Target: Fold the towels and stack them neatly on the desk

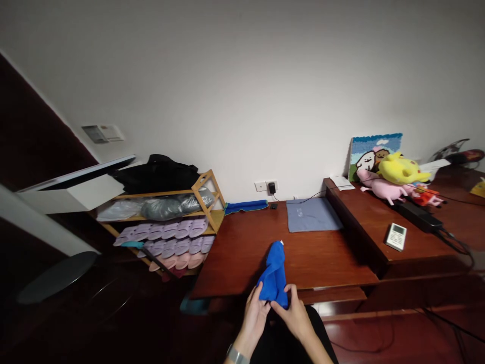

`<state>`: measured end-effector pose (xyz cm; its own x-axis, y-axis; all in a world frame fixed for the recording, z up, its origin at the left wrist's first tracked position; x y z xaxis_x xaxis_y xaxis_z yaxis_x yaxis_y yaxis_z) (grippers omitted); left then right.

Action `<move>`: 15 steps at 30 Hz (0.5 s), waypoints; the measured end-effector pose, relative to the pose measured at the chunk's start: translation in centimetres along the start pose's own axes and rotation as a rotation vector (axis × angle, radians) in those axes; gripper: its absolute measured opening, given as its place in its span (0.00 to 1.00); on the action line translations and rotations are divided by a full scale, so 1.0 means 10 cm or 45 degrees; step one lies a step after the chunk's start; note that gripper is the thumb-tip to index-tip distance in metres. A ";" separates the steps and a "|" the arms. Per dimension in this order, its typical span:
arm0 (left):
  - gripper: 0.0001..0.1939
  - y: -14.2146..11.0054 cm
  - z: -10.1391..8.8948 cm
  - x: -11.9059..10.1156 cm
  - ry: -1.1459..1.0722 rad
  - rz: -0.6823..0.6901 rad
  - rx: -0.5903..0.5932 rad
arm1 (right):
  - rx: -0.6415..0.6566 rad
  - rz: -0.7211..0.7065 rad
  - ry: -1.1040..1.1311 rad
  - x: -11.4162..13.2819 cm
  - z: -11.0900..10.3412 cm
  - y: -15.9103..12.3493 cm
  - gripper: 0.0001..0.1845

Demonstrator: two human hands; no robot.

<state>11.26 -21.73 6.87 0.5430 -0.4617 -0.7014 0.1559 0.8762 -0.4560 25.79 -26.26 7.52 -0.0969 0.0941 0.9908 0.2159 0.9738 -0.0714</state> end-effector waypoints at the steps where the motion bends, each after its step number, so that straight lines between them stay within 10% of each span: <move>1: 0.12 -0.02 0.03 0.01 0.004 -0.003 0.011 | 0.013 0.009 -0.028 0.02 -0.01 -0.01 0.31; 6: 0.10 -0.07 0.13 -0.08 -0.034 -0.040 0.009 | 0.187 -0.024 -0.037 0.08 -0.02 -0.05 0.36; 15: 0.09 -0.04 0.07 -0.64 -0.058 0.125 -0.094 | -0.186 0.102 0.424 0.00 -0.44 0.02 0.31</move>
<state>8.28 -19.01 11.95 0.5897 -0.3658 -0.7200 0.0398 0.9036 -0.4265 30.10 -27.01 8.00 0.2418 0.0728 0.9676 0.3487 0.9241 -0.1566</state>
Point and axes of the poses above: each hand's wrist, its own y-axis towards the middle knuckle, its own z-axis out of the palm, x = y × z, the point moved 9 cm from there along y, towards the middle knuckle, and after that the axes turned 6 degrees about y, right-handed, at the moved point
